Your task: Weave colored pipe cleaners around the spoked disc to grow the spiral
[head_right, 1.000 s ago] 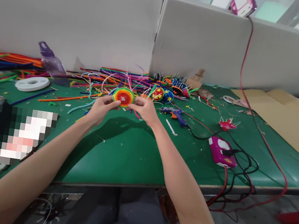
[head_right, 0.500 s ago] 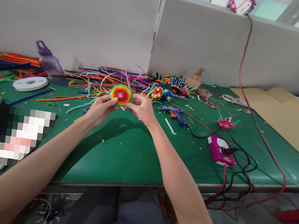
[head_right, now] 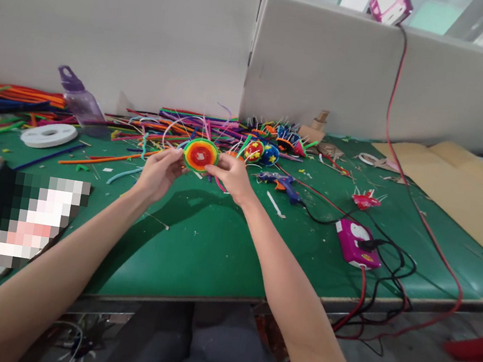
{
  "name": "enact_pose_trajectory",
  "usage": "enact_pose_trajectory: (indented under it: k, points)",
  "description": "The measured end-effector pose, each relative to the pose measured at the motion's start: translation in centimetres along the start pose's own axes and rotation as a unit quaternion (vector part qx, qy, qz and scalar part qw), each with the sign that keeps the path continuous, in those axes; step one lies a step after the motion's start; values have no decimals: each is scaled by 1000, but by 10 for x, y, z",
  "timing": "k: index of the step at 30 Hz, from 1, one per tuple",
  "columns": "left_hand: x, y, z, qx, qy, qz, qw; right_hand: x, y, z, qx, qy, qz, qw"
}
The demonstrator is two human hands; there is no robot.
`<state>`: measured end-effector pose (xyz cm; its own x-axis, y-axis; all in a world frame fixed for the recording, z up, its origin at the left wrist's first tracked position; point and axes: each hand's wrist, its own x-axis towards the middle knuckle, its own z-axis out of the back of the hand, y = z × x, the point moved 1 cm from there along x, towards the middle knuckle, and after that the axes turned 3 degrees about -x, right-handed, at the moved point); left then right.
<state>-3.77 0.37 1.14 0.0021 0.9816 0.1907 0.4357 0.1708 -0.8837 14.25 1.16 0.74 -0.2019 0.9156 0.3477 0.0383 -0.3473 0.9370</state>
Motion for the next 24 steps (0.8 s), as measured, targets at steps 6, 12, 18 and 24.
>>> enact_pose_trajectory:
  k: [6,12,18,24]
  points:
    - [-1,-1,0,17,-12,-19,1000,-1,2,-2,3,0,-1,1000]
    - [0,-1,0,27,-3,-13,1000,-2,2,-2,-20,-4,13,1000]
    - [1,-1,1,35,-11,-13,999,-3,6,-5,-39,3,12,999]
    - [0,-1,0,49,18,-40,998,1,1,-1,-47,-20,16,999]
